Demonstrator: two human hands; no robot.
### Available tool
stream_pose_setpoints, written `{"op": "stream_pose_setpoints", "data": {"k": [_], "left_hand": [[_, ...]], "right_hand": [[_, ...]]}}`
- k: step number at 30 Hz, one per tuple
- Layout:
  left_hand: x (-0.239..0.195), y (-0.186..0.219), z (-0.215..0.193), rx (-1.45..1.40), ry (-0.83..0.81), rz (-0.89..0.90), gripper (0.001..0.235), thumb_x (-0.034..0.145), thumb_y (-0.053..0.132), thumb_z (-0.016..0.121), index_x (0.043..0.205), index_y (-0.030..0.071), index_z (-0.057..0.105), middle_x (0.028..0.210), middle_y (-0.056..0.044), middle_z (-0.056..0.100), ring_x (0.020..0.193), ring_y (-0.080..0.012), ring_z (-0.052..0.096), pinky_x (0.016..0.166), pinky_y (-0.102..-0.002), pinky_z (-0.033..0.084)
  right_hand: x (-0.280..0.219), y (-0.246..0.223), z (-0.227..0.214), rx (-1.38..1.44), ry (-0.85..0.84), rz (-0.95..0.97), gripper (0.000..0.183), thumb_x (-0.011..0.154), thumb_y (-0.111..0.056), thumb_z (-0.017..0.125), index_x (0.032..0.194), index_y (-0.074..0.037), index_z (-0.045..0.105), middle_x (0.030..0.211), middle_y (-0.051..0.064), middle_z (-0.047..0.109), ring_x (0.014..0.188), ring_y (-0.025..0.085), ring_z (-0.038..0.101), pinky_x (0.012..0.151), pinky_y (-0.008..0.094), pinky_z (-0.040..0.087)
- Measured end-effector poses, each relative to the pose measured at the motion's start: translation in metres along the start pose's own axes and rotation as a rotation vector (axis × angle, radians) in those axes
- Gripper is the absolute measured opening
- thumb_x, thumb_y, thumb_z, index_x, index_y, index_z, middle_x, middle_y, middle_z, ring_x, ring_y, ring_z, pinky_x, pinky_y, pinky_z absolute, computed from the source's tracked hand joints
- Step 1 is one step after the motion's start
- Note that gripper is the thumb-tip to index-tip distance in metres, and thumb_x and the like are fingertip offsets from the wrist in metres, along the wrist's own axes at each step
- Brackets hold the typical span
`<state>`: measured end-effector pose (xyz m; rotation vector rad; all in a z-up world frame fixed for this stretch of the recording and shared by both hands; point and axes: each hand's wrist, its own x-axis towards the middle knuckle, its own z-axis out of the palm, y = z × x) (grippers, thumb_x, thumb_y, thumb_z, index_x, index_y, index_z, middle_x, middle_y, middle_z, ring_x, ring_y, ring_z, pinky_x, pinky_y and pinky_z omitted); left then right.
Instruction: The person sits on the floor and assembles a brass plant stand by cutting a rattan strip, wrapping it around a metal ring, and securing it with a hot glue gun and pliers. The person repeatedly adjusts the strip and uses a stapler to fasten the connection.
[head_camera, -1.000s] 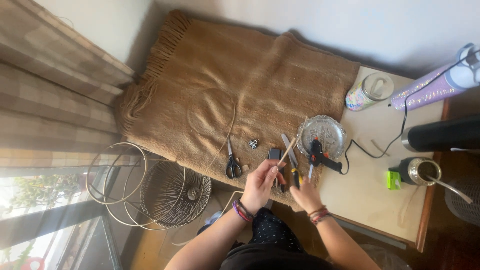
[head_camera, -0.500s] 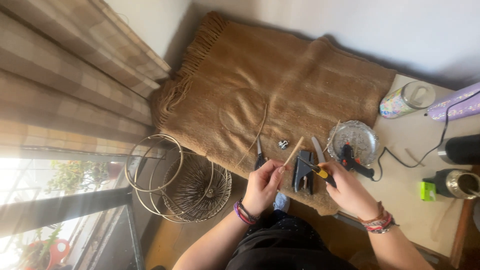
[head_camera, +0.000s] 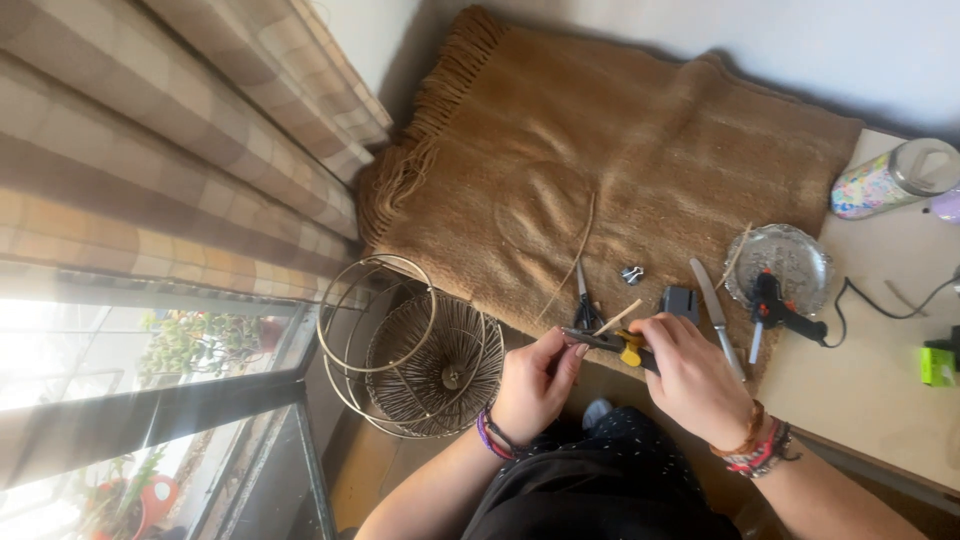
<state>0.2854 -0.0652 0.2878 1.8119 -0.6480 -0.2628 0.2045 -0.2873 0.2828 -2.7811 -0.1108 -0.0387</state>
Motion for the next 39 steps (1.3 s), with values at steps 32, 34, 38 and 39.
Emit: {"op": "stream_pose_setpoints", "data": {"k": [32,34,38,39], "left_hand": [[-0.045,-0.043,-0.062,0.049,0.038,-0.025,0.021,0.101,0.013,0.054,0.118,0.009,0.067,0.075,-0.005,0.069,0.059,-0.0221,0.065,0.061,-0.034,0.051],[-0.042,-0.045,-0.061,0.042,0.042,-0.034,0.020,0.101,0.013,0.054,0.117,0.009,0.067,0.073,-0.005,0.069,0.059,-0.0215,0.066,0.060,-0.033,0.051],[-0.044,-0.045,-0.059,0.058,0.044,-0.023,0.024,0.101,0.012,0.054,0.122,0.010,0.065,0.078,-0.004,0.069,0.059,-0.0213,0.064,0.062,-0.033,0.051],[-0.043,-0.044,-0.058,0.072,0.042,-0.024,0.028,0.101,0.011,0.053,0.126,0.011,0.065,0.071,-0.003,0.065,0.054,-0.0214,0.059,0.060,-0.034,0.050]], "right_hand": [[0.030,-0.022,0.104,-0.196,-0.018,-0.027,0.040,0.072,-0.006,0.075,0.109,-0.012,0.060,0.102,0.003,0.071,0.067,0.016,0.070,0.041,0.028,0.055],[0.032,-0.023,0.103,-0.184,-0.042,-0.025,0.034,0.078,-0.005,0.071,0.109,-0.009,0.061,0.102,0.006,0.073,0.059,0.012,0.069,0.037,0.024,0.053],[0.032,-0.035,0.090,-0.018,-0.074,0.044,0.051,0.075,-0.004,0.075,0.123,-0.012,0.057,0.115,0.006,0.062,0.096,0.024,0.068,0.078,0.037,0.061],[0.033,-0.036,0.087,0.076,-0.060,0.030,0.057,0.075,0.003,0.072,0.129,-0.008,0.054,0.121,0.010,0.058,0.113,0.029,0.064,0.095,0.042,0.059]]}}
